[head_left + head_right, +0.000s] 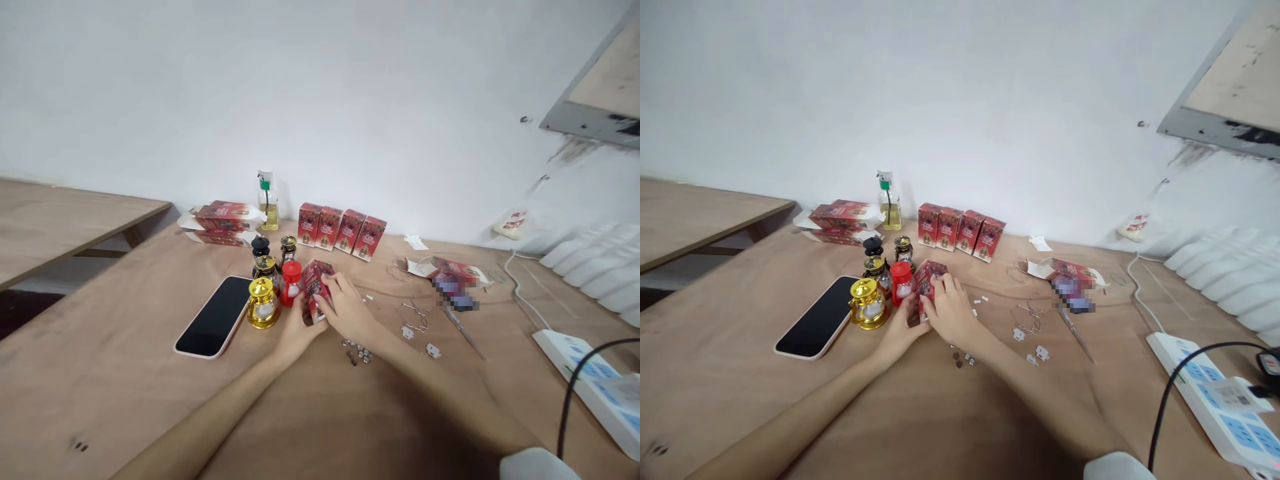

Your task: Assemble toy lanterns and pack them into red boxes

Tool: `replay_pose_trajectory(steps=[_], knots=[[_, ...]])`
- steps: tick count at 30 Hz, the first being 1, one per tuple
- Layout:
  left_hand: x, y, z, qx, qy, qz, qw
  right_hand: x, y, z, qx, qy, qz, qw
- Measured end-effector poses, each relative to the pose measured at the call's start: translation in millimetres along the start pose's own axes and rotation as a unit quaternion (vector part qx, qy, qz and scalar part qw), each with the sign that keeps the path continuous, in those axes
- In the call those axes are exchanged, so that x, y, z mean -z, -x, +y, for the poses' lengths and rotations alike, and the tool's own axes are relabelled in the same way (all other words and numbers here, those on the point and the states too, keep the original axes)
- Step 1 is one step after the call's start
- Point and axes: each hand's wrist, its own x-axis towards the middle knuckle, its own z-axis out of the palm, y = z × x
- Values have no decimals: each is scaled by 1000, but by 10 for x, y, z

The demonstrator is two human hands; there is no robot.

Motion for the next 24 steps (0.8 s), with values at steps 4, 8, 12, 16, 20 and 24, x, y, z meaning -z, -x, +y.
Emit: replay_pose_trajectory(steps=[4,8,12,16,20,24], knots=[[-28,-47,-18,6,32,44,998,-46,162,36,82,-65,43,994],[-42,-49,-10,0,31,67,997,-17,262,16,140,-98,54,984],[-48,23,60,-4,70,25,997,150,126,118,108,-115,108,981],[-63,122,126,-29,119,-103,987,485,-109,460,-15,-209,5,978],[-66,146,139,-23,139,-151,978,757,-115,755,30,-258,-275,926],[-65,128,120,-18,155,-168,973,861,29,791,43,-251,-270,928]])
